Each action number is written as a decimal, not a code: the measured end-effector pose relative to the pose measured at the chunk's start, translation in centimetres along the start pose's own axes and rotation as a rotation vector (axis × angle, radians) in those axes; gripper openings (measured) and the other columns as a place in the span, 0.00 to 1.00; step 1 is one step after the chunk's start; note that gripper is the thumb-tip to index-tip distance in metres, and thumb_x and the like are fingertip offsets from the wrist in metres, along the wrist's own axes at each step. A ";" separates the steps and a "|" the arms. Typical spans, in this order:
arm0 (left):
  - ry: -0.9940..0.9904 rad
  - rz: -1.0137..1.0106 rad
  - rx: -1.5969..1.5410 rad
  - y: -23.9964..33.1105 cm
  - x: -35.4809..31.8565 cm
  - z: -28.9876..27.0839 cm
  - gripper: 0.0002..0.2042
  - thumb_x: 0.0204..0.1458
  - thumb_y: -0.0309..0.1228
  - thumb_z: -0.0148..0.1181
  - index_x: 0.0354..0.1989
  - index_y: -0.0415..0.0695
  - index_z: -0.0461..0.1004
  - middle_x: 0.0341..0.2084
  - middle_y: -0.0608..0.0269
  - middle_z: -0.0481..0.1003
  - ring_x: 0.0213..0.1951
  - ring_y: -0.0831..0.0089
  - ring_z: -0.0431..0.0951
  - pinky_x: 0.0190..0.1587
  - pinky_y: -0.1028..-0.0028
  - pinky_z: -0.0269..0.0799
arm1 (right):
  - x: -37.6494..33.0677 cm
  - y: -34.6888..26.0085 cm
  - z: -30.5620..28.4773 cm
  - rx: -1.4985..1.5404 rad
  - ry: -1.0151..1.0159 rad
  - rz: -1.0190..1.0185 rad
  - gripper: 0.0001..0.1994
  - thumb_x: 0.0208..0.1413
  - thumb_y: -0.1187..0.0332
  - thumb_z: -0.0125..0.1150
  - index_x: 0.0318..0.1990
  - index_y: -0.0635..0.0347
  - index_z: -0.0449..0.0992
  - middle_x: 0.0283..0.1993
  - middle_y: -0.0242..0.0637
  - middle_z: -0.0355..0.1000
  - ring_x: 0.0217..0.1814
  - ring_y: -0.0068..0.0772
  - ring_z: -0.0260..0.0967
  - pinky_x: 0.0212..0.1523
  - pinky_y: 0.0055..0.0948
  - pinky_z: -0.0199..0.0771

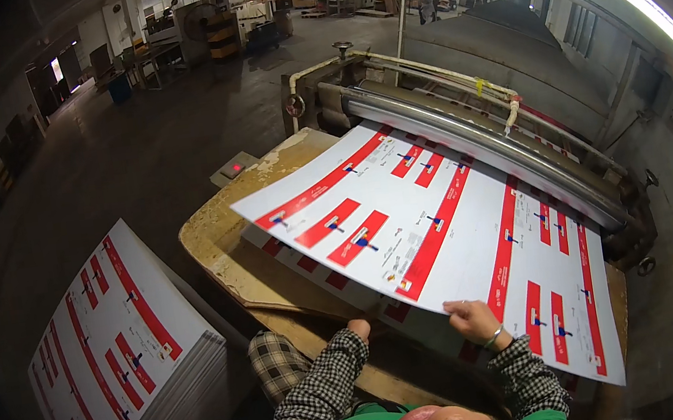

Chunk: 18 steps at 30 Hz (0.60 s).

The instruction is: The person repeatedly picks up large printed sheets from a stack and places them onto a conveyor table, aligning each sheet before moving to the next. The sheets feature red and white graphics and are handled one at a time throughout the clip.

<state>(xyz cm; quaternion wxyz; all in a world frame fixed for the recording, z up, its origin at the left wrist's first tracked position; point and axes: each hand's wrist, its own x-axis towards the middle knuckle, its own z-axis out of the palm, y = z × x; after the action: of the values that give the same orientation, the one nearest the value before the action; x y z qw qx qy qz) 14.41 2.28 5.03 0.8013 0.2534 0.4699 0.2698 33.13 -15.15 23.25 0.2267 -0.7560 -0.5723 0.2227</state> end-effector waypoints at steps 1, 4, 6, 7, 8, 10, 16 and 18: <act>0.030 -0.013 0.027 -0.5 0.6 -0.2 0.13 0.50 0.22 0.46 0.38 0.20 0.63 0.39 0.39 0.70 0.39 0.53 0.75 0.44 0.59 0.75 | 0.0 1.5 1.4 0.041 0.064 -0.117 0.14 0.45 0.71 0.52 0.40 0.66 0.75 0.41 0.46 0.74 0.38 0.35 0.74 0.41 0.26 0.72; 0.055 -0.029 0.073 -1.9 2.9 -0.7 0.13 0.50 0.22 0.45 0.38 0.20 0.63 0.40 0.39 0.69 0.39 0.53 0.75 0.44 0.58 0.75 | 0.0 3.4 3.8 0.139 -0.076 0.094 0.15 0.45 0.71 0.53 0.42 0.65 0.74 0.44 0.45 0.73 0.41 0.36 0.74 0.44 0.27 0.72; 0.001 0.005 0.104 -2.7 4.4 -1.3 0.14 0.49 0.21 0.42 0.40 0.19 0.62 0.39 0.39 0.69 0.41 0.53 0.75 0.41 0.59 0.76 | -0.3 6.2 7.1 0.117 -0.010 -0.095 0.16 0.46 0.69 0.54 0.43 0.64 0.74 0.46 0.44 0.72 0.42 0.36 0.73 0.45 0.27 0.72; 0.001 0.019 0.136 -2.1 3.4 -0.7 0.14 0.49 0.21 0.42 0.40 0.19 0.62 0.38 0.39 0.69 0.41 0.52 0.74 0.41 0.59 0.75 | -0.4 6.5 8.0 -0.010 0.059 -0.168 0.16 0.46 0.68 0.55 0.43 0.63 0.74 0.47 0.43 0.72 0.43 0.36 0.73 0.46 0.27 0.72; -0.015 0.013 0.172 -2.0 3.3 -0.8 0.15 0.50 0.23 0.43 0.41 0.20 0.62 0.39 0.38 0.69 0.39 0.53 0.74 0.41 0.60 0.75 | -0.4 7.2 8.2 0.045 0.020 -0.115 0.15 0.45 0.67 0.55 0.41 0.62 0.74 0.46 0.43 0.72 0.44 0.38 0.72 0.46 0.28 0.71; -0.040 0.009 0.235 -1.1 2.1 -0.8 0.17 0.51 0.26 0.45 0.43 0.21 0.62 0.39 0.38 0.69 0.35 0.54 0.74 0.40 0.61 0.74 | -0.1 6.3 7.3 0.154 -0.064 -0.017 0.12 0.43 0.66 0.54 0.36 0.61 0.75 0.45 0.43 0.72 0.45 0.43 0.71 0.47 0.31 0.71; -0.174 -0.013 0.118 -0.5 0.7 -0.3 0.31 0.47 0.40 0.61 0.48 0.25 0.56 0.44 0.40 0.62 0.40 0.59 0.68 0.39 0.63 0.74 | 6.5 10.4 6.4 -0.132 0.147 0.036 0.17 0.45 0.60 0.57 0.40 0.62 0.74 0.37 0.45 0.73 0.40 0.46 0.69 0.43 0.33 0.70; -0.156 -0.004 0.171 -0.1 -0.1 0.5 0.28 0.49 0.37 0.59 0.50 0.29 0.58 0.45 0.43 0.64 0.41 0.59 0.68 0.39 0.63 0.72 | 6.6 11.8 8.1 -0.066 0.210 0.124 0.21 0.44 0.57 0.59 0.41 0.65 0.73 0.40 0.47 0.72 0.45 0.48 0.68 0.48 0.34 0.67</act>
<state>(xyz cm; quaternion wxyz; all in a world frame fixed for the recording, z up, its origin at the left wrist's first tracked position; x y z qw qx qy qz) 14.85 2.08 5.22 0.8116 0.3400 0.4278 0.2066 38.93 -10.94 9.19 0.2459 -0.8162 -0.5045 0.1370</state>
